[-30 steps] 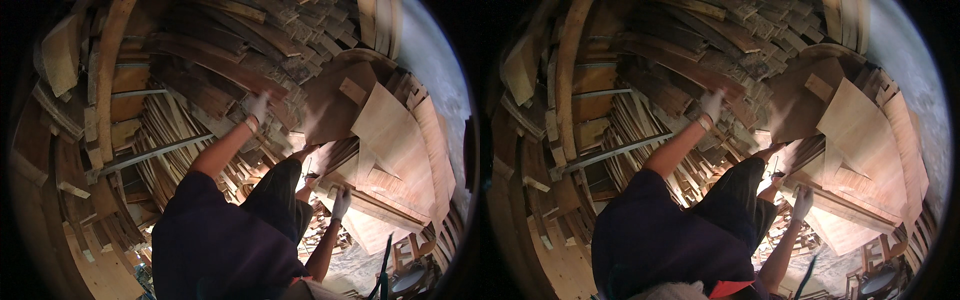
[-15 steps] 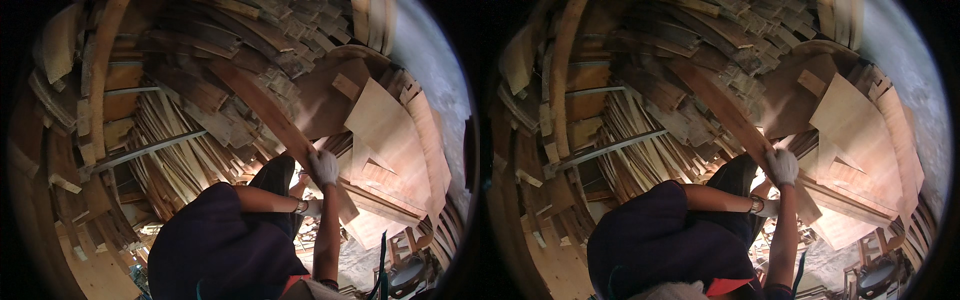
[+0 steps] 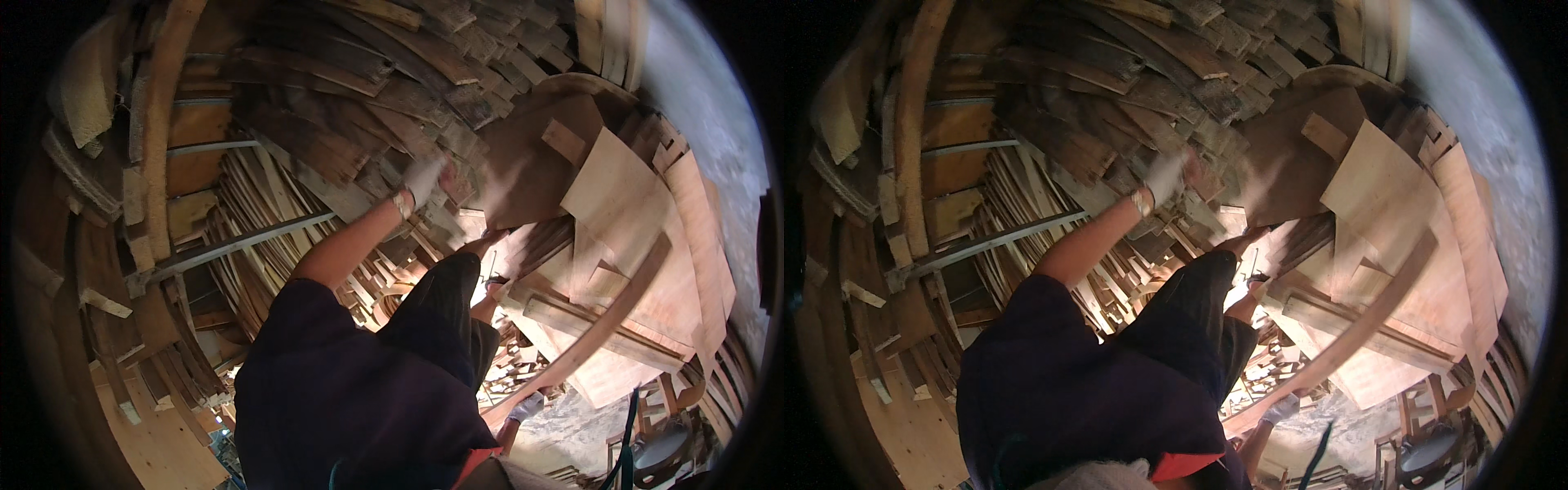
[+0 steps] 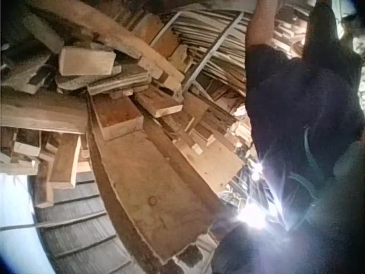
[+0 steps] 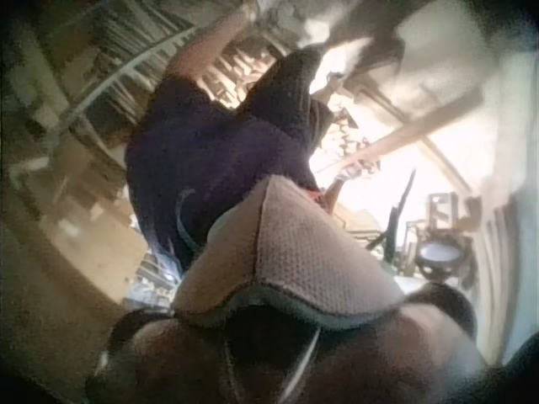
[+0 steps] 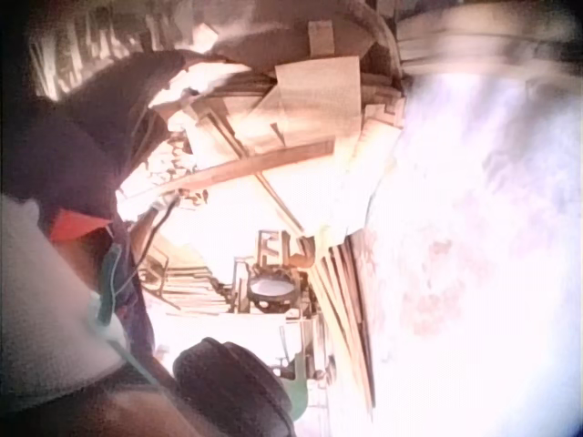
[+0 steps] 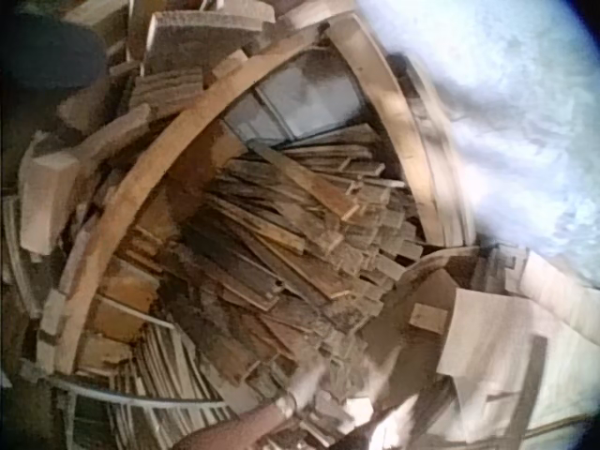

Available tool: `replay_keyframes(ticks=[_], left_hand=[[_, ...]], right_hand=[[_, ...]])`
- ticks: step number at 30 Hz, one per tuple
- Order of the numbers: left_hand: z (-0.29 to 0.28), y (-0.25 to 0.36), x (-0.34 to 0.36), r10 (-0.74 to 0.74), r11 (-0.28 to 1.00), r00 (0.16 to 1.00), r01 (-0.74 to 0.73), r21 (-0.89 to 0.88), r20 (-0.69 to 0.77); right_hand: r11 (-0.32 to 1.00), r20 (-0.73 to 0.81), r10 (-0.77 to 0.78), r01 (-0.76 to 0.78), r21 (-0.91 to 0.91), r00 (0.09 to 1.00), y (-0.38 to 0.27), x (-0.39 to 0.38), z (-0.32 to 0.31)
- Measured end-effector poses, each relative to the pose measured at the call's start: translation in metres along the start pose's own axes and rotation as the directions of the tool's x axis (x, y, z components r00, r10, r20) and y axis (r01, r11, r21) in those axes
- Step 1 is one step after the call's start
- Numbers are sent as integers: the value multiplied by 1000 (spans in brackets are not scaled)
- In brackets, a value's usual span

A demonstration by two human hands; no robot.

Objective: The person selects wooden planks from a pile, carries them to a table saw, and cuts them into smaller pieces. The person uses a push stick to guide the wood through the saw blade and stacks the cut pieces nearby.

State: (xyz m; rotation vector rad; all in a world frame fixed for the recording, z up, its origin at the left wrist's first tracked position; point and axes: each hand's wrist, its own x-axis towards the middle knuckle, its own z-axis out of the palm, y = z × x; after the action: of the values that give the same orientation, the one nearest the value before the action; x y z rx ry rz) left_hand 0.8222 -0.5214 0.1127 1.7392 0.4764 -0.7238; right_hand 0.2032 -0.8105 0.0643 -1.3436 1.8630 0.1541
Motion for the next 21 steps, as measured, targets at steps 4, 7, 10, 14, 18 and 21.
replay_keyframes(ticks=[4,7,10,14,18,21], left_hand=[[-131,-21,150,48,998,810,-62,-4,-584],[-157,20,195,-104,944,673,-165,-285,-733],[-134,50,212,-273,835,797,-82,-544,-539],[-217,11,233,-321,754,865,-14,-657,-386],[-224,0,234,-130,965,799,-34,-260,-587],[-170,27,232,316,930,589,-38,365,-744]], right_hand=[[995,-124,74,-64,80,990,-3,34,10],[984,-208,127,-96,153,970,-10,70,12],[919,-163,174,-100,383,971,-14,116,-8],[715,177,-3,-122,689,984,-24,206,-18],[766,118,452,-452,457,884,-58,208,-7],[913,86,192,-210,350,978,-61,186,-16]])
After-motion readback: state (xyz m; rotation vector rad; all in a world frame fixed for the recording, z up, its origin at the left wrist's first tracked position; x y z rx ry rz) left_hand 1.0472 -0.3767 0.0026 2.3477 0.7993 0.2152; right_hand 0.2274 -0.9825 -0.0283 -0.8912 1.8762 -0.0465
